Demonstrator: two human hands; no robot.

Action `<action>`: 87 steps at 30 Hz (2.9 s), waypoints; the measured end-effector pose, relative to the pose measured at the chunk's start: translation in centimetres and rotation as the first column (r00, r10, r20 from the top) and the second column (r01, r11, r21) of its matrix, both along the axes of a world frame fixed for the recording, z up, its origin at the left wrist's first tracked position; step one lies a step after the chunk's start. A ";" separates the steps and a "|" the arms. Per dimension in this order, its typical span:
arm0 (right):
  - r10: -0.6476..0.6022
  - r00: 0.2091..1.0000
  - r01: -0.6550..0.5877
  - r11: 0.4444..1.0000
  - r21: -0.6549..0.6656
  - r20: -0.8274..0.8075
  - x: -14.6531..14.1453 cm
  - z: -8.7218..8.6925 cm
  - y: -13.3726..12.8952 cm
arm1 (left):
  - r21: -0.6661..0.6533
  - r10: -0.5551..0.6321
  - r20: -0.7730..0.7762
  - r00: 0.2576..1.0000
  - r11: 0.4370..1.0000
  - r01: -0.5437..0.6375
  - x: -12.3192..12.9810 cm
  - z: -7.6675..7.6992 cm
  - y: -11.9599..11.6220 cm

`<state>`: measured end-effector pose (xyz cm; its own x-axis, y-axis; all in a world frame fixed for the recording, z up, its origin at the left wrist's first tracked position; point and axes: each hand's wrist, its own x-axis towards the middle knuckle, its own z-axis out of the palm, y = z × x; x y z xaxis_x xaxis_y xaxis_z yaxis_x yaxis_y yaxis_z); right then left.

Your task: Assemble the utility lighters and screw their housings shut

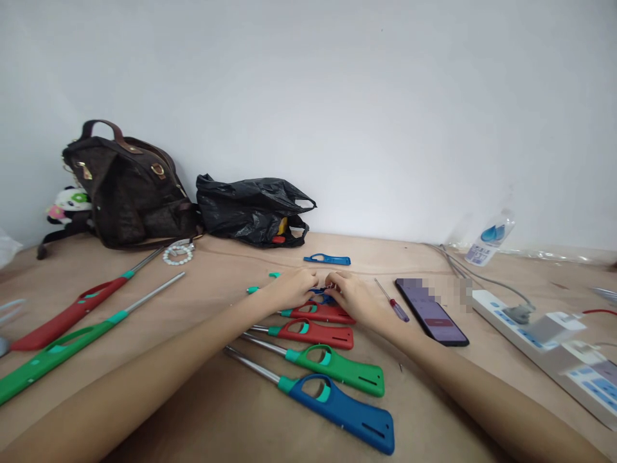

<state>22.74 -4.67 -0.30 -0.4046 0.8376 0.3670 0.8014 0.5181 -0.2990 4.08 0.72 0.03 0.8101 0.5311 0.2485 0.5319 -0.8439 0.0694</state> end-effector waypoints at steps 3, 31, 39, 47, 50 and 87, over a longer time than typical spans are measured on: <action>-0.010 0.997 0.007 0.999 -0.043 -0.073 0.0 -0.4 0.2 | -0.001 -0.004 -0.025 1.000 1.000 0.004 0.2 0.0 -0.1; -0.026 0.999 0.026 1.000 -0.004 0.024 0.4 -1.6 -0.7 | 0.182 -0.015 -0.121 0.993 0.983 0.037 0.9 -0.6 -0.2; -0.030 0.999 0.030 0.999 -0.014 0.025 0.6 -1.5 -0.8 | 0.222 -0.065 -0.128 0.990 0.971 0.092 0.9 -0.8 0.0; -0.032 0.999 0.032 0.999 -0.006 0.018 0.6 -1.5 -0.8 | 0.162 -0.044 -0.109 0.993 0.985 0.062 1.1 -0.6 0.0; -0.032 0.999 0.032 0.999 -0.016 0.011 0.5 -1.3 -0.8 | 0.110 -0.020 -0.074 0.997 0.993 0.028 0.6 -0.5 0.0; 0.004 0.995 -0.007 0.999 0.035 0.100 0.1 -0.5 -0.8 | 0.003 0.048 -0.033 0.998 0.999 -0.048 0.7 -0.6 -0.2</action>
